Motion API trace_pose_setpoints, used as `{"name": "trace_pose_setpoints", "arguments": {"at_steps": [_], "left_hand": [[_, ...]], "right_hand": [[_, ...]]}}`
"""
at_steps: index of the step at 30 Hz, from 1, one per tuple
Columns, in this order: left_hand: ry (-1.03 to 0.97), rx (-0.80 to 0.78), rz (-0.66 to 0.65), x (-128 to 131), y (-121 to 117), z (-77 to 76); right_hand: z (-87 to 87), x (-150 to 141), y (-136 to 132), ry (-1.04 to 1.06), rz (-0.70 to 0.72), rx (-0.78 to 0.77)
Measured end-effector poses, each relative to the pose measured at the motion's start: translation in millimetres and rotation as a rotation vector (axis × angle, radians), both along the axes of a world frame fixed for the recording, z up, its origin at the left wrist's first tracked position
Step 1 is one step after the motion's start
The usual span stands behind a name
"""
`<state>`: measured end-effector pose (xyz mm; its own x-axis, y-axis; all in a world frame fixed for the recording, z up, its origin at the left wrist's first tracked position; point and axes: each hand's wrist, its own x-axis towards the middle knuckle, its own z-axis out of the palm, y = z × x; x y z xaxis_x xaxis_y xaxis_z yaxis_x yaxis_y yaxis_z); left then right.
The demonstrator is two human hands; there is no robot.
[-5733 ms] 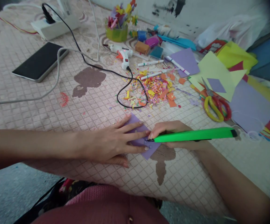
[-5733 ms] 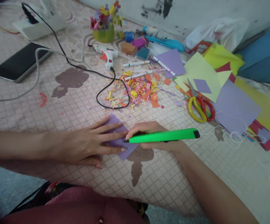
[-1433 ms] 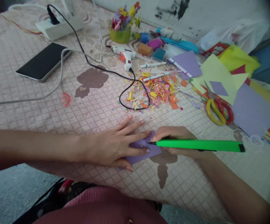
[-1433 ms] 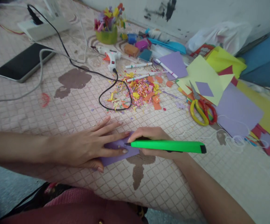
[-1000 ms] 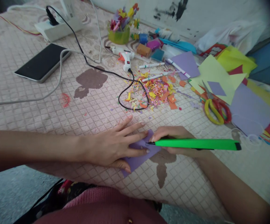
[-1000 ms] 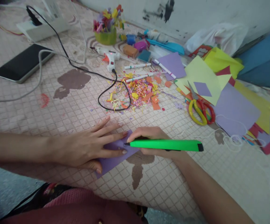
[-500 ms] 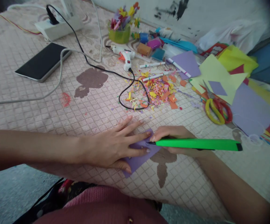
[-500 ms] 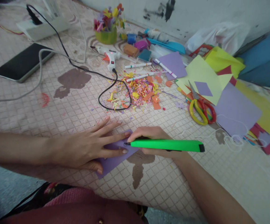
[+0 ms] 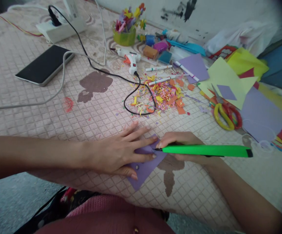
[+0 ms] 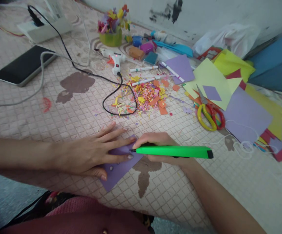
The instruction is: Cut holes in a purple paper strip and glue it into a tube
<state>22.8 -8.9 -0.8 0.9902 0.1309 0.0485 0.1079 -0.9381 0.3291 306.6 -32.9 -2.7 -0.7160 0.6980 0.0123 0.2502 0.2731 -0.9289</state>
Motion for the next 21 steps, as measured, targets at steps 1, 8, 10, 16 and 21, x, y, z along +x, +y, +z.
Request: {"name": "trace_pose_setpoints", "arguments": {"at_steps": [1,8,10,16,21], "left_hand": [[0.004,0.004,0.006,0,0,0.6],[0.017,0.068,0.043,1,-6,5.2],[0.007,0.080,0.045,1,-7,5.2],[0.007,0.128,0.038,1,-7,3.3],[0.006,0.124,0.047,1,-8,5.5]], "right_hand": [[0.2,0,-1,-0.001,-0.003,-0.004],[4.1,-6,-12,-0.050,-0.098,0.049],[4.0,-8,-15,-0.057,-0.123,0.082],[5.2,-7,-15,-0.087,-0.131,0.054],[5.9,-5,-14,-0.099,-0.122,0.065]]}}
